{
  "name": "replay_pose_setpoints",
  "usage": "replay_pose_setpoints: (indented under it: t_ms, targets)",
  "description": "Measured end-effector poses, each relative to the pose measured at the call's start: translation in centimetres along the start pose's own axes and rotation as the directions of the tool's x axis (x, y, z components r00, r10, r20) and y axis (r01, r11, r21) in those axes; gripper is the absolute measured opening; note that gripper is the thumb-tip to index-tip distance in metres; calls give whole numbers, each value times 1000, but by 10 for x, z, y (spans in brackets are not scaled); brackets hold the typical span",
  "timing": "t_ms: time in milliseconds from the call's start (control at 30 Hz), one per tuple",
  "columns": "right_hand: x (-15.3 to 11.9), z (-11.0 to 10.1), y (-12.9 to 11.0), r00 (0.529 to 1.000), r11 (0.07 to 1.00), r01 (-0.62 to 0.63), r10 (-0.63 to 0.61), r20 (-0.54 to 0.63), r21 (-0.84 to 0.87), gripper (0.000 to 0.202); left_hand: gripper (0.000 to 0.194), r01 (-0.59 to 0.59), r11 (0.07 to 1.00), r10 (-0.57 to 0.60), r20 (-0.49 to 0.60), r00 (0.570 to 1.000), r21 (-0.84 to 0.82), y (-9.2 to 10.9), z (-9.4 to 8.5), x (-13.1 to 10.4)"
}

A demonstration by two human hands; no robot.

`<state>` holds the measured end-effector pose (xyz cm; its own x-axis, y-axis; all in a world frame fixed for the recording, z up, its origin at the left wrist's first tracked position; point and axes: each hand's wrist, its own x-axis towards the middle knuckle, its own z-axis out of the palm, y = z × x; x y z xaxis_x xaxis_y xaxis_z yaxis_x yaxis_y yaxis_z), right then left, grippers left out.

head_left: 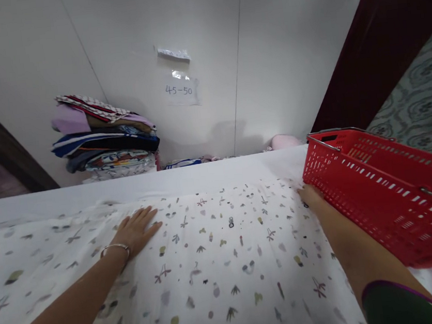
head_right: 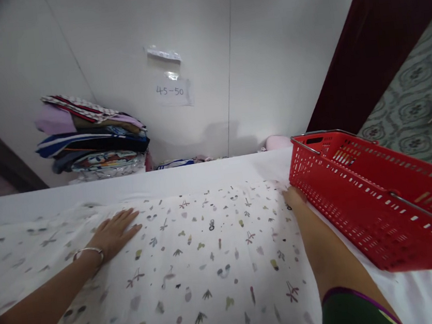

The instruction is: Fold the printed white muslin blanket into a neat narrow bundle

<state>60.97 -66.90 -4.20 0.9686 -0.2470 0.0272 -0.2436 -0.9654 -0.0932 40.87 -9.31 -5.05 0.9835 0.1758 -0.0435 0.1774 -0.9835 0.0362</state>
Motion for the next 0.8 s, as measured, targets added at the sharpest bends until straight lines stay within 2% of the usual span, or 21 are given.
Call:
replay_pose_setpoints:
  t_ms: [133,367,433,500,600,733,800]
  targets:
    - [5,-2,1,997,1000,14,-16,-76,-26,37,67,2,1000,-2,5,1000,6,-1,0,0]
    - [5,5,-2,996,998,35,-39,-79,-47,37,65,-1,1000,1,-18,1000,-3,-2,1,-2]
    - [-1,4,-10,981,991,125,-130,-142,-43,36,65,-1,1000,1,-22,1000,-2,-1,1,-2]
    - [-10,1,-28,928,952,306,-304,-214,-23,36,65,2,1000,-2,-22,1000,-1,0,1,-3]
    - [-27,0,-75,797,808,588,-569,-204,42,32,64,3,1000,-3,-16,1000,-10,1,1,-4]
    - [-53,7,-149,665,653,746,-739,-106,130,29,64,2,1000,-2,-21,1000,-23,0,2,-5]
    - [-62,11,-178,620,606,782,-781,-77,146,28,65,-5,1000,4,-28,1000,-31,0,2,-5]
